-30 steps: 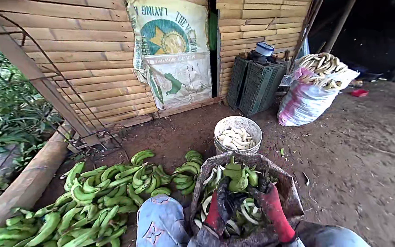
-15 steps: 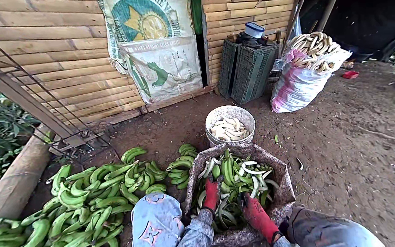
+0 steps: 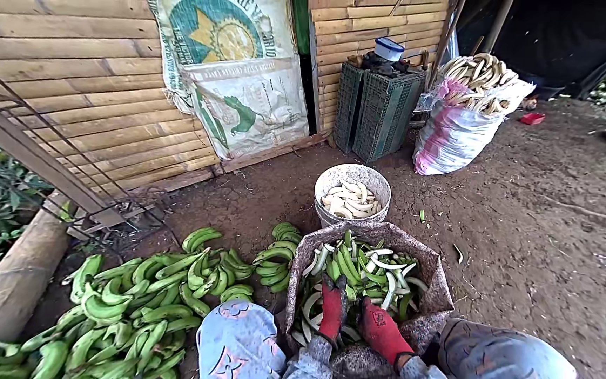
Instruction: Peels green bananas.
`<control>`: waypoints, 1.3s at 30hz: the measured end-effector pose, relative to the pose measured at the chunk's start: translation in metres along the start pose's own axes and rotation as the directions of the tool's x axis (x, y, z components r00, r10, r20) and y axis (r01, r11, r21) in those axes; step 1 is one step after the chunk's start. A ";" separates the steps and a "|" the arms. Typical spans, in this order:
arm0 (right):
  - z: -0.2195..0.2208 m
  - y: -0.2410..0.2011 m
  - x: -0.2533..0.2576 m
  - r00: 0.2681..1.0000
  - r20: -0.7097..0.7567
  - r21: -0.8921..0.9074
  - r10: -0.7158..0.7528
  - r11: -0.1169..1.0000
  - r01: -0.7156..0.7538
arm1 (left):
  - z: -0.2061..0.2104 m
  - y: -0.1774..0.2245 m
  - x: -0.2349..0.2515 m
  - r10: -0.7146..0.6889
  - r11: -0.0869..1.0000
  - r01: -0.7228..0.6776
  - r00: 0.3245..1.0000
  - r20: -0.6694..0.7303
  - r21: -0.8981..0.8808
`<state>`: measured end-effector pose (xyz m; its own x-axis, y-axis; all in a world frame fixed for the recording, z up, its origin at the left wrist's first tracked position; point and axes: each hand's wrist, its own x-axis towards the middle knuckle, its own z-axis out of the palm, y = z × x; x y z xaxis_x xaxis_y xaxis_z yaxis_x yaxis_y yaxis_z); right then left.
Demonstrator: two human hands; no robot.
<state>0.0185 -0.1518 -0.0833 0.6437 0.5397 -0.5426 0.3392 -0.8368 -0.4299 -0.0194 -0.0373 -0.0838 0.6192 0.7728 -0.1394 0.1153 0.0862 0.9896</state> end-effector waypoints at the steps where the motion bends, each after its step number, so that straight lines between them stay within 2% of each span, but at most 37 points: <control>1: -0.002 -0.003 -0.002 1.000 0.002 -0.029 0.014 0.999 -0.014 | -0.004 0.013 -0.005 0.083 0.988 -0.088 0.996 0.044 0.128; 3: -0.014 -0.009 -0.011 1.000 0.021 -0.065 -0.015 0.998 0.016 | -0.015 0.047 -0.008 0.216 0.932 -0.232 0.973 0.085 0.278; 4: -0.020 -0.011 -0.017 0.996 0.041 -0.088 -0.073 0.993 0.077 | -0.021 0.063 -0.006 0.253 0.932 -0.264 0.965 0.073 0.249; 6: -0.026 -0.013 -0.035 0.957 0.172 -0.130 -0.235 0.957 0.259 | -0.031 0.092 -0.005 0.242 0.970 -0.243 0.970 0.017 0.028; 7: -0.023 -0.013 -0.041 0.912 0.260 -0.122 -0.317 0.926 0.356 | -0.034 0.107 -0.005 0.197 0.974 -0.196 0.980 0.000 -0.112; 9: -0.020 -0.008 -0.043 0.852 0.341 -0.089 -0.396 0.889 0.449 | -0.042 0.131 -0.004 0.085 0.947 -0.065 0.995 0.050 -0.314; 10: -0.028 -0.007 -0.041 0.871 0.276 -0.072 -0.406 0.895 0.440 | -0.046 0.139 -0.003 0.053 0.919 -0.014 0.995 0.088 -0.395; 12: -0.066 -0.010 -0.038 0.910 -0.038 -0.008 -0.412 0.911 0.412 | -0.053 0.149 0.003 -0.010 0.850 0.086 0.989 0.148 -0.520; 13: -0.086 -0.012 -0.039 0.870 -0.235 0.044 -0.433 0.889 0.455 | -0.054 0.150 0.006 -0.031 0.827 0.115 0.987 0.159 -0.550; 14: -0.102 -0.014 -0.039 0.778 -0.415 0.067 -0.472 0.836 0.544 | -0.053 0.148 0.010 -0.037 0.813 0.118 0.988 0.151 -0.571; 15: -0.112 -0.018 -0.041 0.668 -0.529 0.047 -0.524 0.767 0.639 | -0.051 0.143 0.014 -0.025 0.805 0.107 0.989 0.146 -0.584; 16: -0.116 -0.021 -0.042 0.580 -0.571 0.002 -0.581 0.705 0.709 | -0.049 0.136 0.018 -0.007 0.803 0.092 0.989 0.145 -0.588; 17: -0.114 -0.024 -0.043 0.535 -0.555 -0.053 -0.637 0.669 0.742 | -0.045 0.131 0.019 -0.005 0.812 0.090 0.989 0.146 -0.577; 18: -0.109 -0.026 -0.043 0.530 -0.507 -0.104 -0.680 0.659 0.745 | -0.040 0.126 0.019 -0.011 0.839 0.076 0.992 0.124 -0.539; 20: -0.097 -0.024 -0.033 0.582 -0.454 -0.160 -0.675 0.704 0.692 | -0.042 0.108 0.012 0.081 0.941 -0.025 0.985 0.152 -0.338; 22: -0.100 -0.022 -0.016 0.662 -0.506 -0.151 -0.553 0.812 0.564 | -0.041 0.097 -0.003 0.121 0.976 -0.078 0.970 0.213 -0.201; 24: -0.116 -0.016 0.001 0.723 -0.591 -0.060 -0.357 0.914 0.402 | -0.038 0.096 -0.019 0.123 0.984 -0.088 0.962 0.242 -0.154; 25: -0.125 -0.011 0.010 0.724 -0.633 0.005 -0.274 0.934 0.358 | -0.039 0.098 -0.023 0.119 0.986 -0.083 0.957 0.264 -0.145; 26: -0.132 -0.006 0.014 0.693 -0.676 0.042 -0.249 0.927 0.373 | -0.038 0.101 -0.021 0.076 0.979 -0.025 0.964 0.254 -0.201; 28: -0.128 -0.006 0.006 0.592 -0.723 0.019 -0.356 0.846 0.532 | -0.038 0.097 0.004 -0.017 0.923 0.096 0.977 0.211 -0.374; 30: -0.105 -0.009 -0.012 0.514 -0.670 -0.035 -0.537 0.713 0.700 | -0.042 0.099 0.020 0.023 0.882 0.079 0.977 0.211 -0.465; 32: -0.083 -0.014 -0.022 0.565 -0.517 -0.071 -0.643 0.690 0.721 | -0.043 0.099 0.025 0.067 0.884 0.044 0.974 0.218 -0.466; 33: -0.081 -0.017 -0.021 0.599 -0.495 -0.084 -0.629 0.721 0.687 | -0.044 0.093 0.025 0.080 0.902 0.036 0.965 0.249 -0.430; 35: -0.096 -0.020 -0.013 0.673 -0.558 -0.075 -0.486 0.837 0.542 | -0.050 0.069 0.016 0.095 0.960 0.013 0.924 0.371 -0.279; 36: -0.110 -0.020 -0.008 0.683 -0.609 -0.051 -0.402 0.880 0.473 | -0.050 0.067 0.009 0.048 0.974 0.049 0.911 0.410 -0.222; 38: -0.128 -0.018 -0.001 0.641 -0.692 -0.007 -0.332 0.891 0.454 | -0.043 0.075 0.006 -0.025 0.952 0.137 0.925 0.379 -0.272; 39: -0.126 -0.018 -0.003 0.599 -0.715 -0.011 -0.361 0.862 0.507 | -0.044 0.081 0.010 0.006 0.928 0.125 0.937 0.350 -0.350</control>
<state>0.0965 -0.1498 0.0167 0.7531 0.5593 0.3463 0.6264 -0.4489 -0.6373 -0.0382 0.0050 -0.0039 0.8525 0.5044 -0.1372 -0.0877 0.3966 0.9138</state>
